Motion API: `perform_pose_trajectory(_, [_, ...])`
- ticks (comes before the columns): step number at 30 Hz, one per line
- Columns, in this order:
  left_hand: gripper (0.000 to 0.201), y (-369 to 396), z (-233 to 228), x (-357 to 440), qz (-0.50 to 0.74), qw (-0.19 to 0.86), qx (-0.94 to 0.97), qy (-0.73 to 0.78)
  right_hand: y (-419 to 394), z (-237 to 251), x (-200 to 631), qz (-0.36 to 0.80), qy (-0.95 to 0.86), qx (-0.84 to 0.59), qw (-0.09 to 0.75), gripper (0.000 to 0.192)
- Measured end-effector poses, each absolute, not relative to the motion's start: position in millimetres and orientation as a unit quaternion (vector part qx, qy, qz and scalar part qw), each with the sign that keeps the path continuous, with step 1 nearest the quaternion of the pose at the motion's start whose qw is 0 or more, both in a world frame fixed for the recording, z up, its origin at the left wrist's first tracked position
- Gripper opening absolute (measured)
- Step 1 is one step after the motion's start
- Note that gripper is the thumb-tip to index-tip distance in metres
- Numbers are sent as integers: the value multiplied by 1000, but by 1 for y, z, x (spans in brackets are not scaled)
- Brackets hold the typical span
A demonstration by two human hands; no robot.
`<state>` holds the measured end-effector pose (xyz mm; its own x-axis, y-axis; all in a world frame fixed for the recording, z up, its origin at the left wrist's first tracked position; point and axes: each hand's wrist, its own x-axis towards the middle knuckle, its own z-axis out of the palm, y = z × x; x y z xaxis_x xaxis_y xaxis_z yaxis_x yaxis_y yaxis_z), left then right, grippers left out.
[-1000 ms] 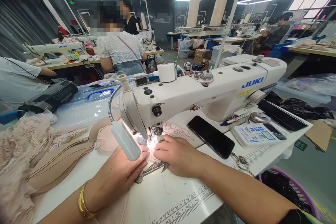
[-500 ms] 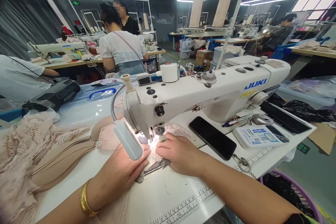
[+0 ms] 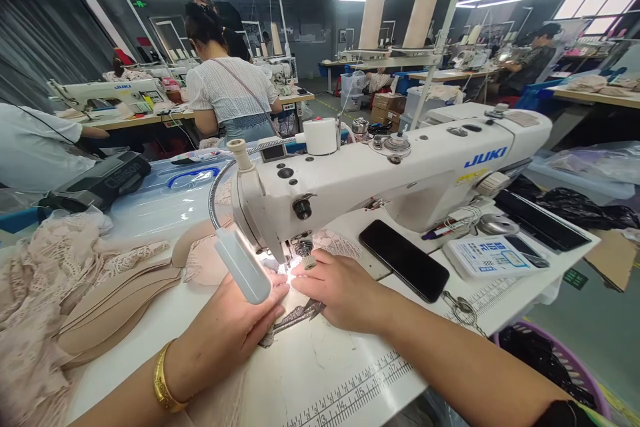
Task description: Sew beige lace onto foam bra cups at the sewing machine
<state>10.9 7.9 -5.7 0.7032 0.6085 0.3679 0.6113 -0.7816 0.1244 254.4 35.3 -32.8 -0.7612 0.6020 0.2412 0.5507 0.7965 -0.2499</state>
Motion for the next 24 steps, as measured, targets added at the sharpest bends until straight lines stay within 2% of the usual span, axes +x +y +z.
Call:
perform_pose_trajectory(17, [24, 10, -5, 11, -164, -35, -920, -354, 36, -36, 252, 74, -936, -303, 163, 42])
perform_pose_trajectory(24, [26, 13, -5, 9, -156, -12, -919, -363, 39, -38, 250, 64, -928, -320, 180, 44])
